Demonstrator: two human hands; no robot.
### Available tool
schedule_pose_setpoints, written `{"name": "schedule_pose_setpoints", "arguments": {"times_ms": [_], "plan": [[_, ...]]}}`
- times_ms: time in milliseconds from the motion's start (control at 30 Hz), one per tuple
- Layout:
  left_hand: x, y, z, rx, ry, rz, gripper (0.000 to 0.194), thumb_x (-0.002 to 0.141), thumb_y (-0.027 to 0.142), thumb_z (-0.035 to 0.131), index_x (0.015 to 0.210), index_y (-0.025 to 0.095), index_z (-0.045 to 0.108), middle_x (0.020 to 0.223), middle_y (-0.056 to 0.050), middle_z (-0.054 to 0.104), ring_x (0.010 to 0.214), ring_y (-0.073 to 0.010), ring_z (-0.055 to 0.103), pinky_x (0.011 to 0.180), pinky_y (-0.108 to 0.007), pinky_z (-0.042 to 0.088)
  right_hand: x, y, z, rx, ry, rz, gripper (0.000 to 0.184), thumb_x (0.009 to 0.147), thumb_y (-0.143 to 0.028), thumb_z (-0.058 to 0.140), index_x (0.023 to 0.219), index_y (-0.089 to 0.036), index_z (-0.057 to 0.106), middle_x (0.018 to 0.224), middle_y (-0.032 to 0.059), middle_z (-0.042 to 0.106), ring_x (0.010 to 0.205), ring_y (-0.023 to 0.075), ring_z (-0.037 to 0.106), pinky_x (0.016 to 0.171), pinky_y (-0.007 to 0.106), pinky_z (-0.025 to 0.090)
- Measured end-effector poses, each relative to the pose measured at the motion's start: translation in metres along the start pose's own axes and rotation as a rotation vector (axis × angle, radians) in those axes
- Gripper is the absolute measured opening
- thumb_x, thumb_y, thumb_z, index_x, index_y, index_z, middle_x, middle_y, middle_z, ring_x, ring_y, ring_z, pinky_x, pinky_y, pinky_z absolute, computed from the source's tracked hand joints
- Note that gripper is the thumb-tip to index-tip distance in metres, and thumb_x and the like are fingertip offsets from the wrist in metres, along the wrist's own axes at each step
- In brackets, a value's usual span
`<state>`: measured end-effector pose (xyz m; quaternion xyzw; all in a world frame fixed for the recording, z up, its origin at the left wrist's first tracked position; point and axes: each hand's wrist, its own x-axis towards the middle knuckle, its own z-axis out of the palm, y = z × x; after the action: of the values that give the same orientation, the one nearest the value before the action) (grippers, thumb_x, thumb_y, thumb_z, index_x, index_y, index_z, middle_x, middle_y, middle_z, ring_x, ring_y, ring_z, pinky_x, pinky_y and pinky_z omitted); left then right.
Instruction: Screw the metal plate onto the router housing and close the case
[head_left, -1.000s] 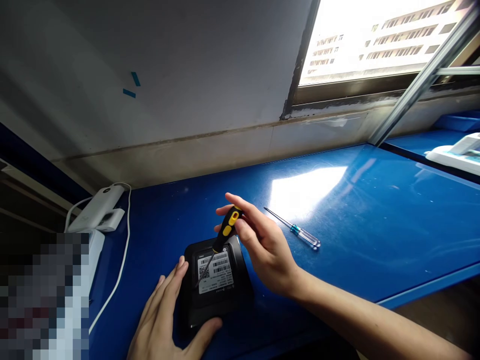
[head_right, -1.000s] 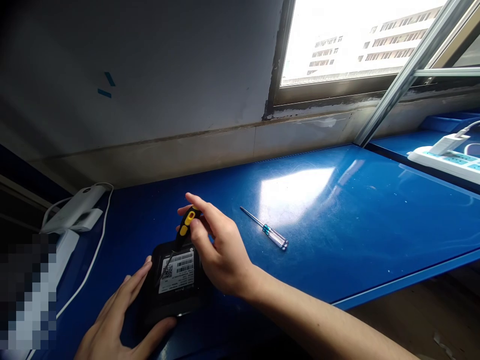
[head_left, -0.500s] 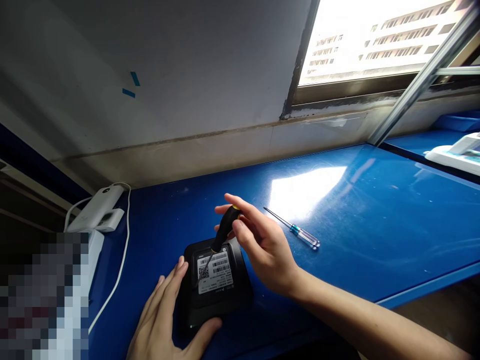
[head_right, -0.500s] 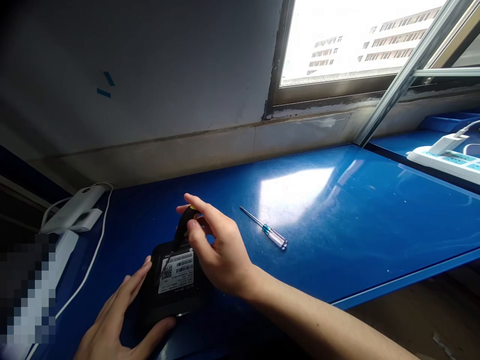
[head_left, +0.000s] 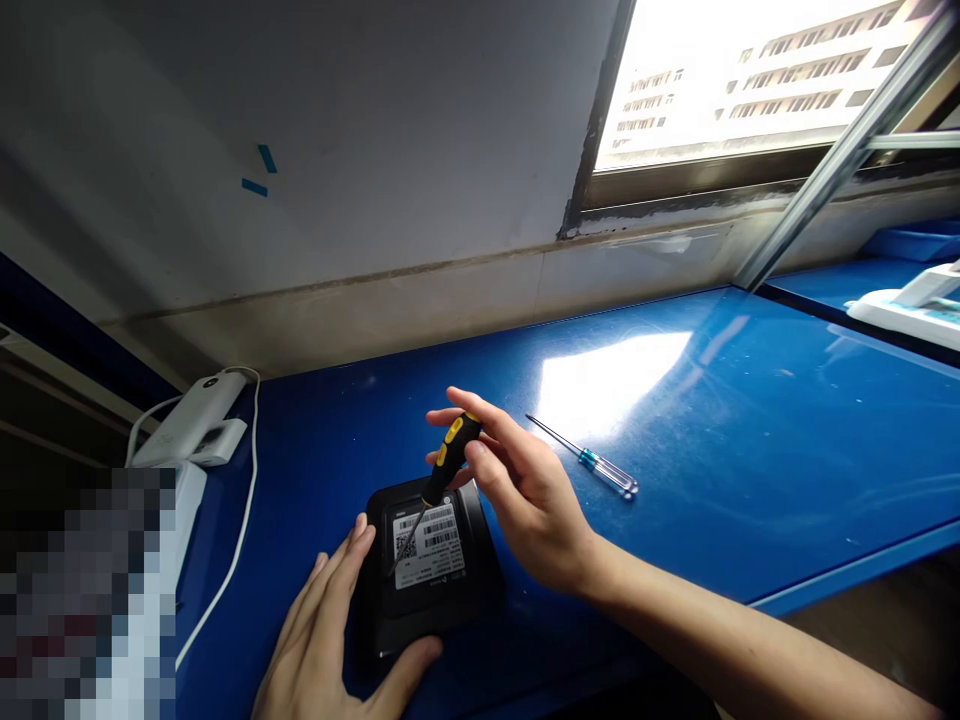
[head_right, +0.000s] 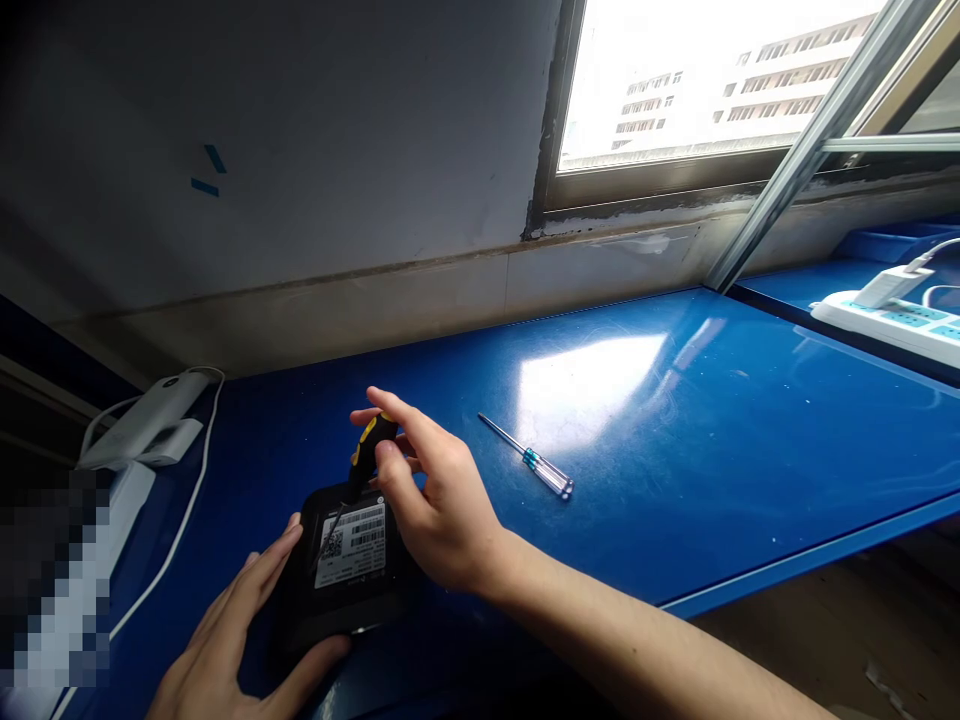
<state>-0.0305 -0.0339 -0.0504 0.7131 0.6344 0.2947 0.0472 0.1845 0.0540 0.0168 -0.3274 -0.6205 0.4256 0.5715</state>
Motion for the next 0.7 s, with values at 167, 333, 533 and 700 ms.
{"name": "schedule_pose_setpoints", "arguments": {"times_ms": [167, 333, 533, 700], "plan": [[0.000, 0.001, 0.000, 0.005, -0.005, -0.007, 0.061, 0.096, 0.054, 0.057, 0.152, 0.033, 0.045, 0.152, -0.004, 0.064, 0.146, -0.0333, 0.052, 0.118, -0.054, 0.049, 0.003, -0.001, 0.002, -0.010, 0.009, 0.058, 0.037, 0.099, -0.029, 0.063, 0.135, -0.025, 0.059, 0.094, 0.0001, 0.071, 0.077, 0.0126, 0.067, 0.067, 0.027, 0.058], [0.000, 0.000, 0.000, 0.013, 0.006, 0.009, 0.059, 0.097, 0.052, 0.056, 0.152, 0.032, 0.045, 0.152, -0.004, 0.064, 0.145, -0.0328, 0.054, 0.118, -0.053, 0.049, 0.000, -0.003, 0.005, 0.002, -0.046, 0.079, 0.046, 0.099, -0.028, 0.063, 0.143, -0.027, 0.051, 0.107, 0.0042, 0.074, 0.096, 0.0171, 0.072, 0.075, 0.030, 0.060], [0.001, -0.001, 0.002, 0.008, 0.020, 0.043, 0.060, 0.098, 0.054, 0.054, 0.152, 0.031, 0.044, 0.152, -0.006, 0.063, 0.142, -0.0331, 0.057, 0.118, -0.054, 0.049, 0.006, 0.005, 0.002, 0.195, 0.137, 0.145, 0.058, 0.097, -0.039, 0.066, 0.148, -0.030, 0.040, 0.100, 0.0005, 0.068, 0.079, 0.0151, 0.070, 0.069, 0.031, 0.063], [0.002, -0.001, 0.004, -0.001, 0.034, 0.056, 0.060, 0.099, 0.055, 0.053, 0.154, 0.033, 0.042, 0.153, -0.006, 0.063, 0.142, -0.0325, 0.058, 0.119, -0.054, 0.048, 0.019, 0.006, -0.013, 0.043, 0.274, 0.152, 0.049, 0.100, -0.055, 0.058, 0.139, -0.027, 0.048, 0.082, -0.0043, 0.056, 0.064, 0.0125, 0.060, 0.055, 0.026, 0.055]]}}
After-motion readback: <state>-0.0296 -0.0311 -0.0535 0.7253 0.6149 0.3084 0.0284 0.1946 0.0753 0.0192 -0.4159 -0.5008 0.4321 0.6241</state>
